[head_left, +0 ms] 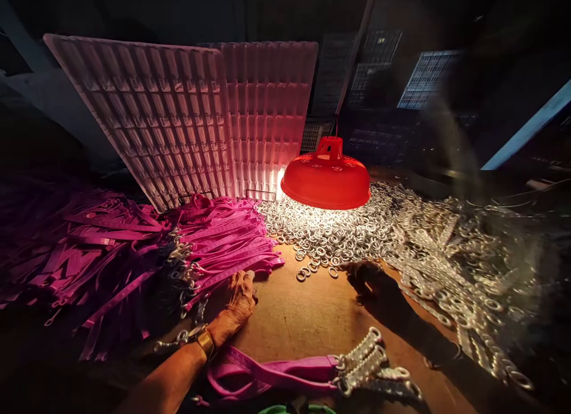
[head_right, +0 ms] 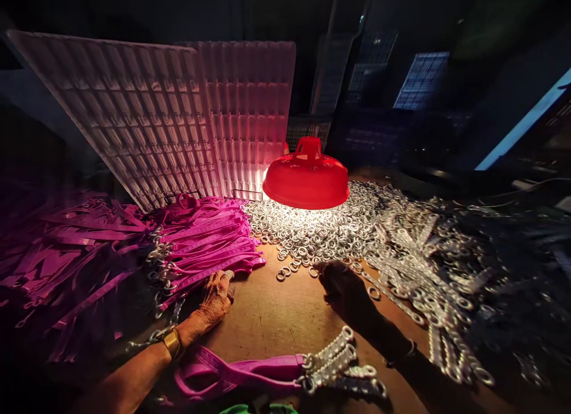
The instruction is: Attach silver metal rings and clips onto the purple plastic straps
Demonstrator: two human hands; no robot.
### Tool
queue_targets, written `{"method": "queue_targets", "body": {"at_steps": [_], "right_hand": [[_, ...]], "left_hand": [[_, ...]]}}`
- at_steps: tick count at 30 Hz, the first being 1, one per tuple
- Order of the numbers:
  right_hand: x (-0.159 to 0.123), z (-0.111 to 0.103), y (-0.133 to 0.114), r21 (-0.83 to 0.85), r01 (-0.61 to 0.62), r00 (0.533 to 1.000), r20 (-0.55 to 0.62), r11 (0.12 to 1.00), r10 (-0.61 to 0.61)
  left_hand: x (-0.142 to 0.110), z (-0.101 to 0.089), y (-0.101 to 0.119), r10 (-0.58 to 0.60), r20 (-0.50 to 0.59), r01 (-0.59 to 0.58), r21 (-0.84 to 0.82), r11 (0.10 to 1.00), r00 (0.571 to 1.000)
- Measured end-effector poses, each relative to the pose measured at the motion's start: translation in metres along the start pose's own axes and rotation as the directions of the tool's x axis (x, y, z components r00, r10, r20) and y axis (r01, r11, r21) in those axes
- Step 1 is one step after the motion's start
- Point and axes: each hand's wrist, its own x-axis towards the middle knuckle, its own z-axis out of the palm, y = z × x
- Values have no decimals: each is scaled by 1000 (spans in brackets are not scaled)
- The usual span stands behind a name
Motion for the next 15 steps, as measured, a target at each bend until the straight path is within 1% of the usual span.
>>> {"method": "queue_targets", "body": {"at_steps": [1,2,3,4,5,6,8,10,12,13,14,15], "right_hand": [[5,6,-14,93,-63,998,14,994,62],[9,12,-26,199,-150,989,41,968,145],[12,19,-37,325,-258,966,90,910,242],[15,26,-46,444,-363,931,155,819,329],[17,33,-53,538,-441,896,218,719,387],[18,40,-59,602,-483,872,266,636,411],[18,52,-66,684,-525,843,335,506,422],[15,63,-68,723,-558,818,396,407,418],[13,72,-69,727,-598,790,462,339,403],[13,76,-69,724,-607,786,487,328,382],[13,78,-70,720,-599,797,495,351,346],[14,80,-72,714,-575,818,490,400,302]], "left_hand": [[0,0,1,-27,13,27,-34,999,1000],[0,0,3,-52,24,53,-61,997,998],[0,0,4,-76,33,79,-101,992,997],[0,-1,5,-97,42,103,-150,983,994],[0,-1,6,-118,51,126,-200,972,992],[1,-1,6,-132,59,143,-242,960,989],[2,-5,5,-159,111,189,-355,916,981],[6,-11,1,-162,231,258,-484,837,959],[11,-19,-2,-127,372,340,-590,733,919],[14,-24,-3,-98,424,368,-623,690,901],[16,-28,-3,-64,444,374,-658,654,894],[18,-31,-2,-27,435,361,-708,607,900]]}}
